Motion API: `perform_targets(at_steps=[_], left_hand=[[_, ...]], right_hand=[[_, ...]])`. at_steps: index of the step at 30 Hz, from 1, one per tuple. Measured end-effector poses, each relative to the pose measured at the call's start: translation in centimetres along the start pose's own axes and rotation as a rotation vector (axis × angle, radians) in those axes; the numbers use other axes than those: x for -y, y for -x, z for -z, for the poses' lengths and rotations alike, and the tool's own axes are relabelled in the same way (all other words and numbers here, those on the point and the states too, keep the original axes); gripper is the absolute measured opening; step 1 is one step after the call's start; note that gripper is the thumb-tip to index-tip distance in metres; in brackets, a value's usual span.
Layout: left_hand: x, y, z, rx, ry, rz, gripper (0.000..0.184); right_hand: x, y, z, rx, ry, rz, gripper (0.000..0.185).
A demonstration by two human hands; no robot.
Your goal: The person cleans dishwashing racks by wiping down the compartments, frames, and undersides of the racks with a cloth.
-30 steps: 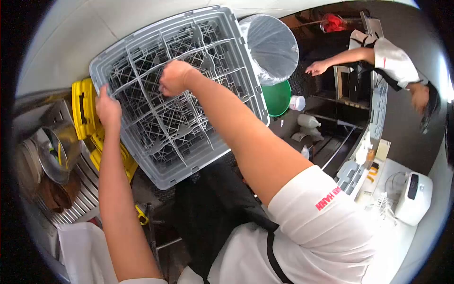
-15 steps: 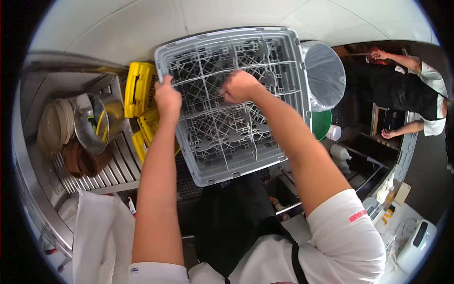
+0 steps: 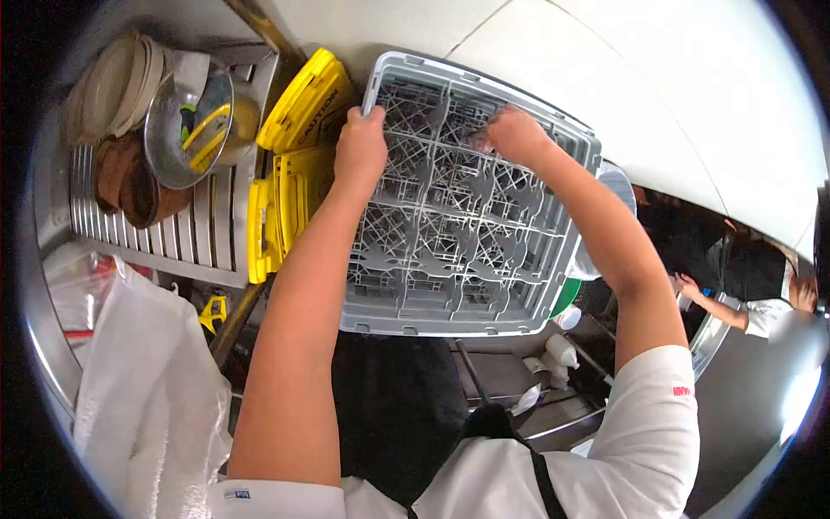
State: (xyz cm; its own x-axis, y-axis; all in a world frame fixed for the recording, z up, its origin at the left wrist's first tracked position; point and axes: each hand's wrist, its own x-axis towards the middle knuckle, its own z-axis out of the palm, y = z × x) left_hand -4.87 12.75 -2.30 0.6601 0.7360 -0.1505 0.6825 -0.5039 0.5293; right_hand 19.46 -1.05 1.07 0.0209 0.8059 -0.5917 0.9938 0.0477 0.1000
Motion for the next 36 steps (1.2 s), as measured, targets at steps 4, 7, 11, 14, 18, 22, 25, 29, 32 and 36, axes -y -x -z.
perform_targets(at_steps=[4,7,11,14,18,22,25,29,32,36], left_hand=[[-0.3,-0.2,0.1,0.032,-0.006,0.053,0.025],[-0.2,0.0,0.1,0.019,0.029,0.049,0.025],[-0.4,0.0,0.2,0.066,0.052,0.088,0.024],[-0.7,0.0,0.8,0.077,0.035,0.095,0.024],[-0.8,-0.1,0.7,0.110,0.050,0.132,0.023],[-1.0,0.2,0.7,0.089,-0.015,0.093,0.028],[-0.9,0.1,-0.6,0.003,-0.165,0.049,0.018],[-0.8,-0.2,-2.2,-0.162,-0.338,-0.006,0.014],[0.2,-0.8,-4.9,-0.249,-0.195,0.052,0.036],[-1.1,-0.2,-1.6,-0.192,0.058,0.216,0.032]], right_hand=[[1.3,-5.3,-1.8,0.332,-0.001,-0.048,0.022],[2.1,-5.2,-2.1,0.222,-0.073,-0.113,0.021],[-0.6,-4.1,0.4,0.354,0.079,0.157,0.024],[-1.0,-1.7,2.8,0.320,0.064,0.194,0.022],[0.3,-3.1,0.1,0.310,0.058,0.063,0.021],[1.1,-4.9,-2.0,0.310,0.051,-0.113,0.025],[0.7,-3.5,-1.1,0.279,0.025,-0.046,0.026],[0.6,-1.7,-1.6,-0.257,-0.107,0.069,0.024],[2.1,-1.5,-1.1,-0.289,-0.198,-0.076,0.028],[2.4,-2.2,-1.8,-0.339,-0.205,-0.149,0.030]])
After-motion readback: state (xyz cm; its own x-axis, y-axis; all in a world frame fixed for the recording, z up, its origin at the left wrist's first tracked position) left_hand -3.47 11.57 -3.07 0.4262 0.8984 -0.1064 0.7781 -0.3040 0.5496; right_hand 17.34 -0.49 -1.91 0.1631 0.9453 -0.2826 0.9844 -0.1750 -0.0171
